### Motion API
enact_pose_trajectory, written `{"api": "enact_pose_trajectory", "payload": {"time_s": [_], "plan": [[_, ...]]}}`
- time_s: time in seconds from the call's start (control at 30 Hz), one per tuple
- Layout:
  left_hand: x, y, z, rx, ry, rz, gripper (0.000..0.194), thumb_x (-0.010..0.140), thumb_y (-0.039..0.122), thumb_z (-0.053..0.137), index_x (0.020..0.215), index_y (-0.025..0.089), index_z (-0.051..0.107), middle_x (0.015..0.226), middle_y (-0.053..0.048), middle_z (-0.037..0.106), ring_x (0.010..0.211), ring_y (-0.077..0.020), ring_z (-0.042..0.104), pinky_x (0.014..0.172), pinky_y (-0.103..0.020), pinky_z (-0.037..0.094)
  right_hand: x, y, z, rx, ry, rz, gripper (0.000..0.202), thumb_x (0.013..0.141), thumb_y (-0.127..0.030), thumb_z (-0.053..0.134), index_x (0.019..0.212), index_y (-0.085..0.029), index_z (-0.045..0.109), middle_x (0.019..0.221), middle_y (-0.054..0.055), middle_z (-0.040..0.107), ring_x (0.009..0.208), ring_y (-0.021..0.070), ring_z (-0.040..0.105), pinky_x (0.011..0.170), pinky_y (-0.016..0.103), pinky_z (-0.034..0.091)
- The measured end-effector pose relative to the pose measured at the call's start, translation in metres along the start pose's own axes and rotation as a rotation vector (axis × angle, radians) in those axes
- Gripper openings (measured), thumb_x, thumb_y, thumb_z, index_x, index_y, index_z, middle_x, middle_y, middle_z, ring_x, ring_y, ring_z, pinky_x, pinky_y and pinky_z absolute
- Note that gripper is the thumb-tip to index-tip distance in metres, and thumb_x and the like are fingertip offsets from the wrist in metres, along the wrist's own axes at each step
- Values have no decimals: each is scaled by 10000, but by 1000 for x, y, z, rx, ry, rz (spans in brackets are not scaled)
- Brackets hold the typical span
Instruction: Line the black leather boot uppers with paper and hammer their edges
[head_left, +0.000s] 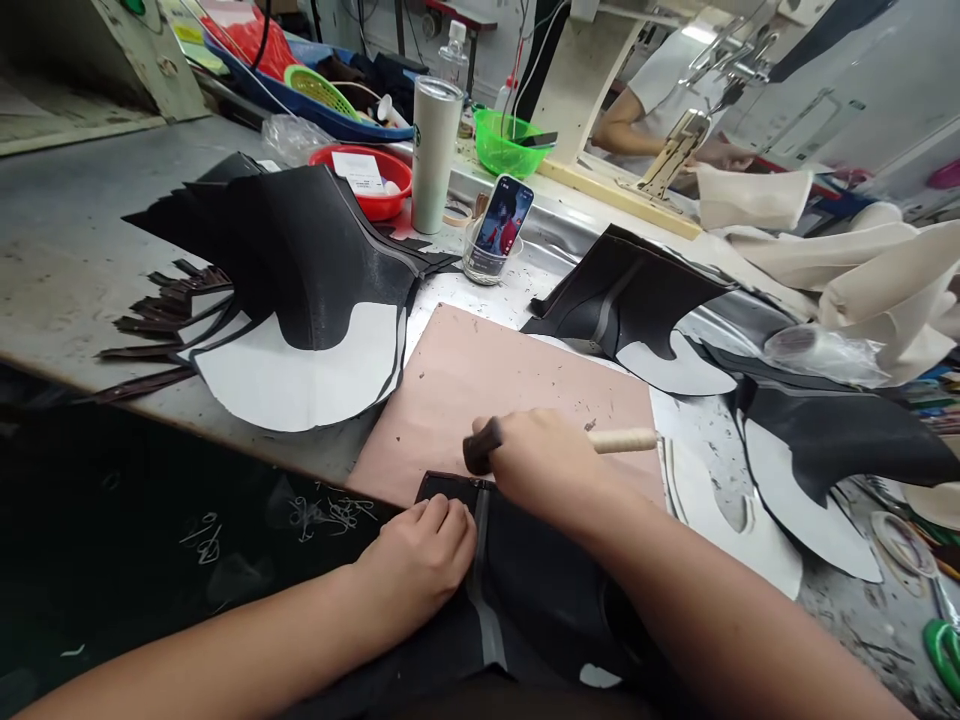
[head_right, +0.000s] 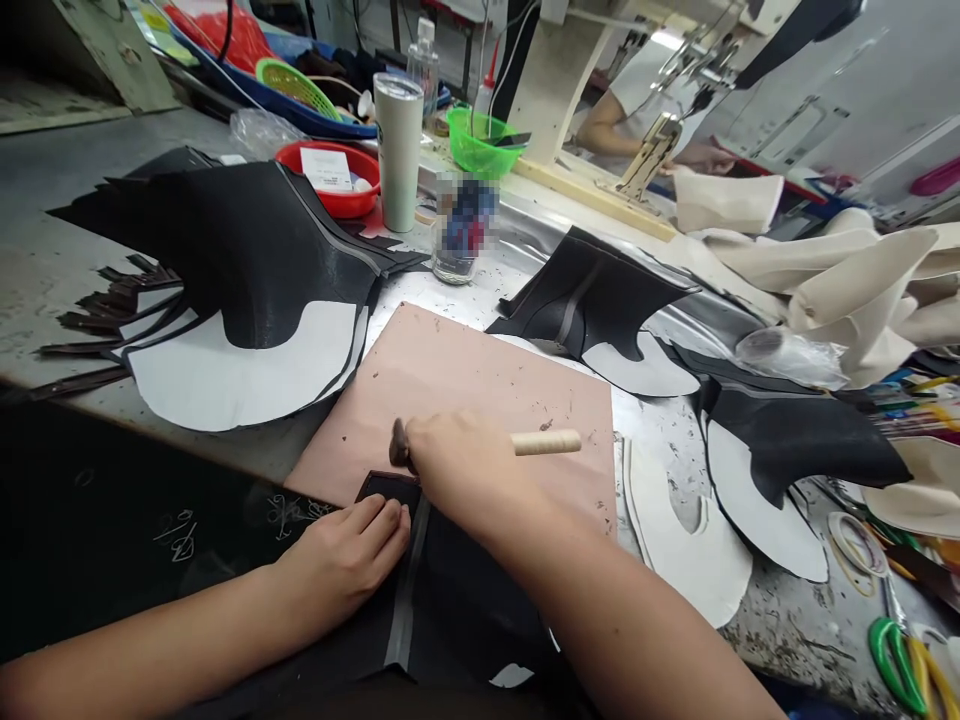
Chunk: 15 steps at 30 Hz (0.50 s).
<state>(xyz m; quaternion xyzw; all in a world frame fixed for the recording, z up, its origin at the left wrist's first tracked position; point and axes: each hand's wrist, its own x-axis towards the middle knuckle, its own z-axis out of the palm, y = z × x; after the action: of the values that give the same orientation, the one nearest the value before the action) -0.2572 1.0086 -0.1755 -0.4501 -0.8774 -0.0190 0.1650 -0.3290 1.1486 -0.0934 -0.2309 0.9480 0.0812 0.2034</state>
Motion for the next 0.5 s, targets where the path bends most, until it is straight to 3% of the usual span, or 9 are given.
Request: {"api": "enact_pose_trajectory", "payload": {"time_s": [0.1,0.2,0.33,0.5], "plan": [[-1,0,0,11,1,10,201,792,59,389,838,88,582,734,-93,561,645,-185,510,521,-296,425,-5,-1,5,46,142,-8,173,775,-151,435,868,-196,573,645,23,624,570,149,567,477,224,261],[-2,0,-1,-29,2,35,207,790,50,377,795,92,580,735,-100,563,642,-188,509,502,-295,419,-9,-2,9,48,133,-110,143,716,-103,454,727,-189,568,629,14,623,534,136,540,464,227,228],[-2,0,-3,-44,-11,46,208,777,40,373,776,96,573,709,-94,551,610,-185,497,487,-298,408,-3,-8,11,92,245,21,212,797,-143,365,874,-197,555,664,7,620,538,138,535,455,223,220],[-1,0,-4,-31,-28,31,165,739,34,405,717,122,544,669,-79,533,572,-187,483,441,-295,367,0,-5,11,114,206,-35,185,764,-130,410,833,-194,569,653,-9,605,548,120,527,482,202,237]]}}
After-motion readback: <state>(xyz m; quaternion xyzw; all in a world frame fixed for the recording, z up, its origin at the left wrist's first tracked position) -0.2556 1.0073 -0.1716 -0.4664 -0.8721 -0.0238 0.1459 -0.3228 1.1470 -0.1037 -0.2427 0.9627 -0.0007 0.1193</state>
